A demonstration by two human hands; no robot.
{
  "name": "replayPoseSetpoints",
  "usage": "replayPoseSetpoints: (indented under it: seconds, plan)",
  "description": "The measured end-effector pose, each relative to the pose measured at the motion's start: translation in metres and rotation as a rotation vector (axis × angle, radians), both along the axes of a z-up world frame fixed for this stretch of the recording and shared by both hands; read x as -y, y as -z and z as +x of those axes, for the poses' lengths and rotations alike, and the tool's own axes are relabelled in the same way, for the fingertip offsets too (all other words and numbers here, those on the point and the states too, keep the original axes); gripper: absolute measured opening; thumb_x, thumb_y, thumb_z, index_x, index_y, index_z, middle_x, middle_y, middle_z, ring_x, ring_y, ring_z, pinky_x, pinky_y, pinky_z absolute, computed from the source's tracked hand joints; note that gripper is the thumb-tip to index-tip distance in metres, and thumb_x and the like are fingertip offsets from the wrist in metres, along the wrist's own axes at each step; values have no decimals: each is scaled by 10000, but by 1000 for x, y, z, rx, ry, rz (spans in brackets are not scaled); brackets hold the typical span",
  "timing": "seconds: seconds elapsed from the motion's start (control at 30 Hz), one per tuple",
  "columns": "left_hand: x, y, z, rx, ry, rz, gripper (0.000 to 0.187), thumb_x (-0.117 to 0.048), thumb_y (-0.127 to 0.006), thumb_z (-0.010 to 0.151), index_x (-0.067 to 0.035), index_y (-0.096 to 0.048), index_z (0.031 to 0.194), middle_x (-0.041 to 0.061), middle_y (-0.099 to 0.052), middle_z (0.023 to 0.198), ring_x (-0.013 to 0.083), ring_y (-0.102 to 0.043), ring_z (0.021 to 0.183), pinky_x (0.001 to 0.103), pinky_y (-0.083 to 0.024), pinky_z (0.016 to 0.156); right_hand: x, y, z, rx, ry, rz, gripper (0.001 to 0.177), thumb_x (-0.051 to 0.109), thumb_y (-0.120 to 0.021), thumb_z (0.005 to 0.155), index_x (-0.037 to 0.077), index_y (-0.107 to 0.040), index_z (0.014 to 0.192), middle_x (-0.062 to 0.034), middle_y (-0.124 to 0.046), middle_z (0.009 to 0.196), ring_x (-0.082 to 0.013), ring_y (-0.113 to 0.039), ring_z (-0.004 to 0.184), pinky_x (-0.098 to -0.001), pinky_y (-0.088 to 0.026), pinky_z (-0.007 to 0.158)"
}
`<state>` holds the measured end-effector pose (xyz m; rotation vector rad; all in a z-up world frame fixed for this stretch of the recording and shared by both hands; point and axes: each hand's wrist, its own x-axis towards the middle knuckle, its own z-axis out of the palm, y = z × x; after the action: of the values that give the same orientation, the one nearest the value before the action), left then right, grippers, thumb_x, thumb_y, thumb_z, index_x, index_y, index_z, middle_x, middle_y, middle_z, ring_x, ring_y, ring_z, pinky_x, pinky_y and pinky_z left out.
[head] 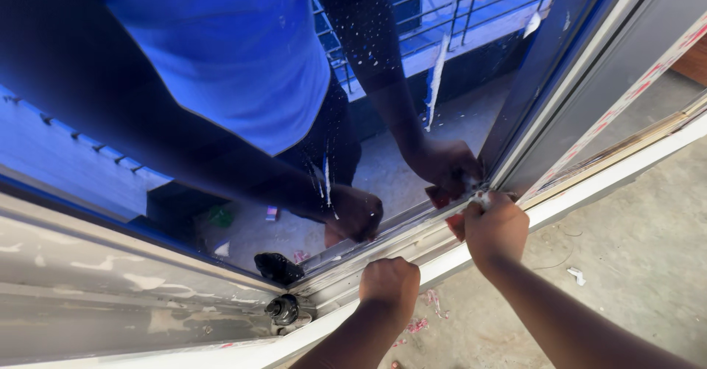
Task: The person cleans a window frame and glass using a spray bottle and a cloth. They scrub the frame edges and wipe the glass surface, then peel off protective tape from the frame.
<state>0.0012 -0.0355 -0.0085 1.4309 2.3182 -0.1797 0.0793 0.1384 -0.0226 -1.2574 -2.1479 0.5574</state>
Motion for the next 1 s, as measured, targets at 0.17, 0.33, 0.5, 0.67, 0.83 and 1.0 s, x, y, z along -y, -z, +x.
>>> replayPoseSetpoints:
  seconds: [0.17, 0.33, 0.5, 0.67, 0.83, 1.0]
  plan:
    - [21, 17, 5, -3, -120, 160, 140, -52, -646, 882, -73, -780, 918, 158, -758, 961, 325, -750, 907, 428, -599, 783, 55, 5, -11, -24, -198, -104, 169, 179, -681, 844, 24, -652, 906, -230, -687, 698, -431, -701, 703, -520, -555, 682]
    - [53, 15, 17, 226, -663, 310, 197, -155, -585, 973, -86, -769, 963, 168, -742, 971, 375, -717, 937, 472, -567, 853, 107, 2, -26, -27, -553, -109, 78, 96, -654, 840, 31, -625, 873, -206, -714, 755, -419, -698, 760, -512, -542, 670]
    - [89, 10, 29, 169, -537, 615, 263, -47, -658, 814, -10, -728, 1065, 182, -711, 1182, 356, -716, 996, 423, -568, 885, 87, 10, -20, 1, -648, -265, 114, 171, -681, 860, 75, -657, 916, -129, -764, 754, -271, -768, 660, -401, -602, 627]
    - [93, -10, 39, 285, -691, 485, 257, -84, -660, 873, -49, -716, 1121, 158, -717, 1152, 322, -704, 1048, 403, -553, 948, 16, 18, 4, -9, -245, -10, 154, 144, -692, 893, -1, -644, 872, -143, -729, 748, -281, -731, 675, -417, -585, 661]
    - [78, -35, 42, 377, -842, 520, 280, -146, -692, 872, -87, -721, 1144, 156, -727, 1120, 320, -699, 1061, 416, -538, 958, 29, 23, -3, 53, -278, 71, 110, 138, -712, 873, 42, -713, 819, -165, -717, 728, -308, -717, 692, -429, -582, 742]
    - [61, -7, 34, 456, -1171, 725, 287, -206, -697, 878, -114, -739, 1147, 124, -796, 1078, 266, -751, 1050, 353, -567, 930, 98, -9, -22, -51, -680, -443, 131, 87, -672, 834, 61, -706, 958, -151, -793, 782, -268, -801, 759, -365, -589, 683]
